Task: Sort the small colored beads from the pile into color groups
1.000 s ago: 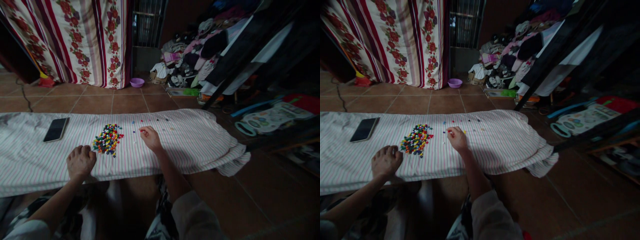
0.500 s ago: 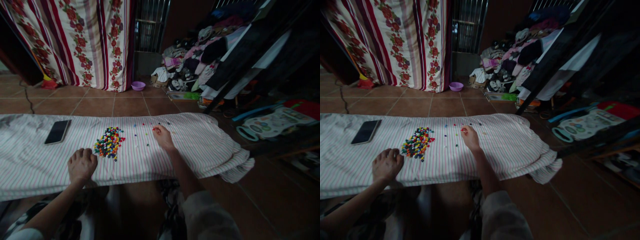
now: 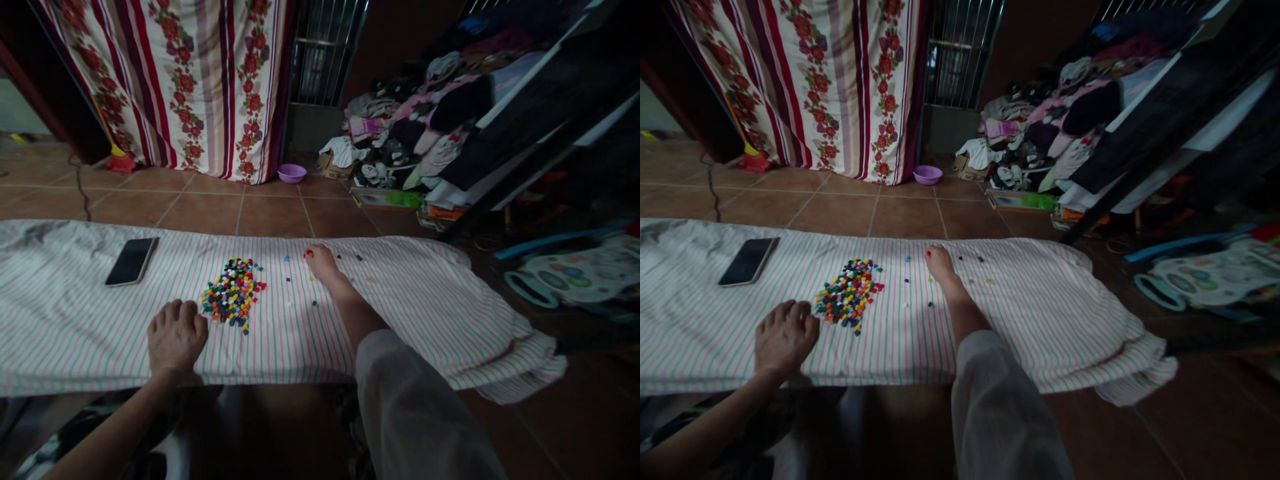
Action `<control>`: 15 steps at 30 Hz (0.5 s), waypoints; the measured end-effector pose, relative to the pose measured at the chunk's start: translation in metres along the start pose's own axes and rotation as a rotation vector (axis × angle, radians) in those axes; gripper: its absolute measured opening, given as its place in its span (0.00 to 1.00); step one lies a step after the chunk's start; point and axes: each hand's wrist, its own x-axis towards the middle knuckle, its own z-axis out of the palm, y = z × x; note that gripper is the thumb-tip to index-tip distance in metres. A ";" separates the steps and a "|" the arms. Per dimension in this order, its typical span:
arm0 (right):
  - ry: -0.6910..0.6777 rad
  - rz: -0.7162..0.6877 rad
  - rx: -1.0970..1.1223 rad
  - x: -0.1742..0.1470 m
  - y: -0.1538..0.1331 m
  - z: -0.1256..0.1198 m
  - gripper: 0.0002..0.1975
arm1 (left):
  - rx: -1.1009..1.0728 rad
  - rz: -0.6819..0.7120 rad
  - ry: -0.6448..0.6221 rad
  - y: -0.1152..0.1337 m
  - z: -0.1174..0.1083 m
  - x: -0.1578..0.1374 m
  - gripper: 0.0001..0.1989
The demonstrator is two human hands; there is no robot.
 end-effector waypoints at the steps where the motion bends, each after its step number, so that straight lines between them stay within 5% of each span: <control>1: -0.020 0.002 -0.030 0.001 -0.001 0.000 0.14 | 0.001 0.004 0.003 0.000 0.000 0.000 0.14; 15: -0.121 -0.053 -0.099 0.004 -0.003 0.007 0.14 | -0.010 0.004 0.006 0.001 0.001 0.002 0.12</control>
